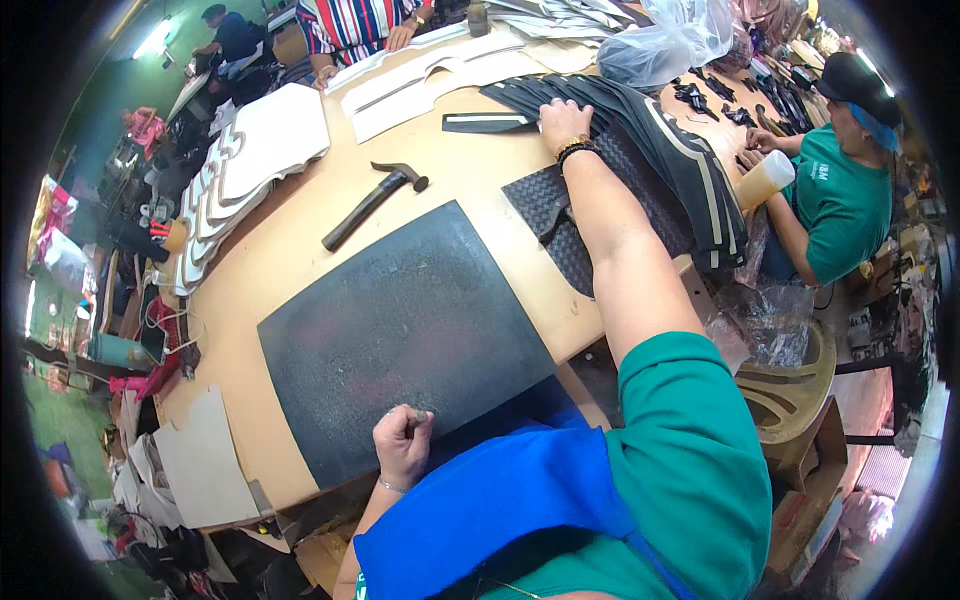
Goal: The person uses a hammer and a metal tool to cut small pieces from a black sheet of material on a workbench. They repeatedly position the tool on the material and strike it with the hammer to separate the pieces, then gather the cut fragments.
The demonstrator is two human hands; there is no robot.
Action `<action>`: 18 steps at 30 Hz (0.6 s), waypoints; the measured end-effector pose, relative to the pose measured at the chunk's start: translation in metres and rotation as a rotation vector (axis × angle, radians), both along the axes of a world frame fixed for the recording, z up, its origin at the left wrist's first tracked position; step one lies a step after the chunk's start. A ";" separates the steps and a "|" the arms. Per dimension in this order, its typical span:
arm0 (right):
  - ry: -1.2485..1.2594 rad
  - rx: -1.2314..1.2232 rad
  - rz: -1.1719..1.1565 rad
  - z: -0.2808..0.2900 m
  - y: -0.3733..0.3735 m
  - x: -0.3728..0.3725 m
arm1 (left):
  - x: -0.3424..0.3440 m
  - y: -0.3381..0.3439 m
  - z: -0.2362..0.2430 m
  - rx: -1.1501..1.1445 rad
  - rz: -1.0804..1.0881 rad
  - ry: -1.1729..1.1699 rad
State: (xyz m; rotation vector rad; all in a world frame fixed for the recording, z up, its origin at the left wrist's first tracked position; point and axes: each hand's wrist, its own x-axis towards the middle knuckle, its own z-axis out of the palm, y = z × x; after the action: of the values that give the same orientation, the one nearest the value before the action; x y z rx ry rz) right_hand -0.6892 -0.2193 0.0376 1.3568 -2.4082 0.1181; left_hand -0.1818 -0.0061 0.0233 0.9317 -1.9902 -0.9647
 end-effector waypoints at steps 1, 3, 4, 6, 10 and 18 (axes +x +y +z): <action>0.019 -0.076 0.008 0.000 -0.004 -0.005 | -0.001 -0.004 0.001 -0.005 -0.007 0.003; -0.149 -0.209 -0.018 0.005 0.005 -0.004 | -0.001 -0.001 0.000 0.019 -0.008 0.004; -0.227 -0.180 0.034 0.003 0.006 -0.010 | -0.003 -0.003 0.002 -0.035 -0.009 0.012; -0.172 -0.173 0.189 0.011 0.022 0.000 | -0.005 -0.004 0.002 -0.059 -0.021 -0.079; -0.002 -0.358 0.333 0.047 0.064 0.025 | -0.018 -0.014 0.033 -0.330 0.006 -0.411; -0.374 -0.059 -0.321 0.082 0.247 -0.112 | 0.015 -0.063 0.020 -0.409 0.243 -0.569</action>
State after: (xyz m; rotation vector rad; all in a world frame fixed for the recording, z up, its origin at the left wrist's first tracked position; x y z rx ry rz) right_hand -0.8016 0.0282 0.1194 0.9721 -2.8711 0.3831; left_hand -0.1671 -0.0687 0.0429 1.2607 -2.3349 -0.1400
